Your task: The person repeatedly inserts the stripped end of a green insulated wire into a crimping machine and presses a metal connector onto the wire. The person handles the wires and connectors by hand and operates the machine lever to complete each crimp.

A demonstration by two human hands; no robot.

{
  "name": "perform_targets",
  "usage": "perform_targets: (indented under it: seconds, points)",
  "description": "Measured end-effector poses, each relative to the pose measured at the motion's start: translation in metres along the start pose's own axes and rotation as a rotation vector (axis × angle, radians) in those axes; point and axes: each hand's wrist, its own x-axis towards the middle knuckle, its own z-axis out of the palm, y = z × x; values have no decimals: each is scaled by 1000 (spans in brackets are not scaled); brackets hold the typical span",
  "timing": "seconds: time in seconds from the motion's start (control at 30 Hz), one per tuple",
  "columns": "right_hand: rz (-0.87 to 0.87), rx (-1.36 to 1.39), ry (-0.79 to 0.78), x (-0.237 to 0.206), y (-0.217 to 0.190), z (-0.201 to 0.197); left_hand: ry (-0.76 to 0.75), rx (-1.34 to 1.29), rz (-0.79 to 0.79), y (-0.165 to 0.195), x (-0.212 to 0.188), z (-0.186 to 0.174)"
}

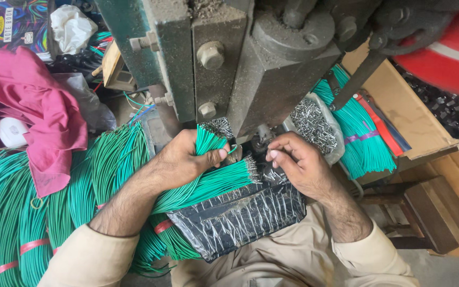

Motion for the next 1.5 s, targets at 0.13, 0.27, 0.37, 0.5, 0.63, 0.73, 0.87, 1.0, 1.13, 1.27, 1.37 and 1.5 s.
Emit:
perform_targets:
  seconds: [0.13, 0.27, 0.37, 0.5, 0.63, 0.73, 0.87, 1.0, 1.13, 1.27, 1.37, 1.5]
  points:
    - [-45, -41, 30, 1, 8, 0, 40, 29, 52, -2, 2, 1]
    - [-39, -10, 59, 4, 9, 4, -36, 12, 19, 1, -3, 2]
    - [-46, 69, 91, 8, 6, 8, -18, -11, 48, 5, -2, 2]
    - [-159, 223, 98, 17, 1, 16, 48, 15, 100, 9, -1, 0]
    - [-101, 152, 62, 24, 2, 29, 72, 41, -65, 11, -1, 2]
    - [-109, 37, 102, 26, 5, 32, 85, 50, -39, 10, -1, 1]
    - [-50, 43, 95, 30, 9, 32, 92, 77, -6, 8, 0, -1]
    - [-67, -17, 90, 30, 9, 35, 102, 67, -12, 7, 0, -1]
    - [-47, -19, 93, 31, 6, 36, 104, 71, -32, 9, 0, 0]
    - [-43, -44, 92, 32, 3, 35, 117, 81, -34, 11, 0, -1]
    - [-71, -42, 67, 32, 4, 33, 122, 98, -67, 10, 0, -1]
    - [-17, -110, 80, 32, 6, 33, 127, 119, -70, 8, 1, -1]
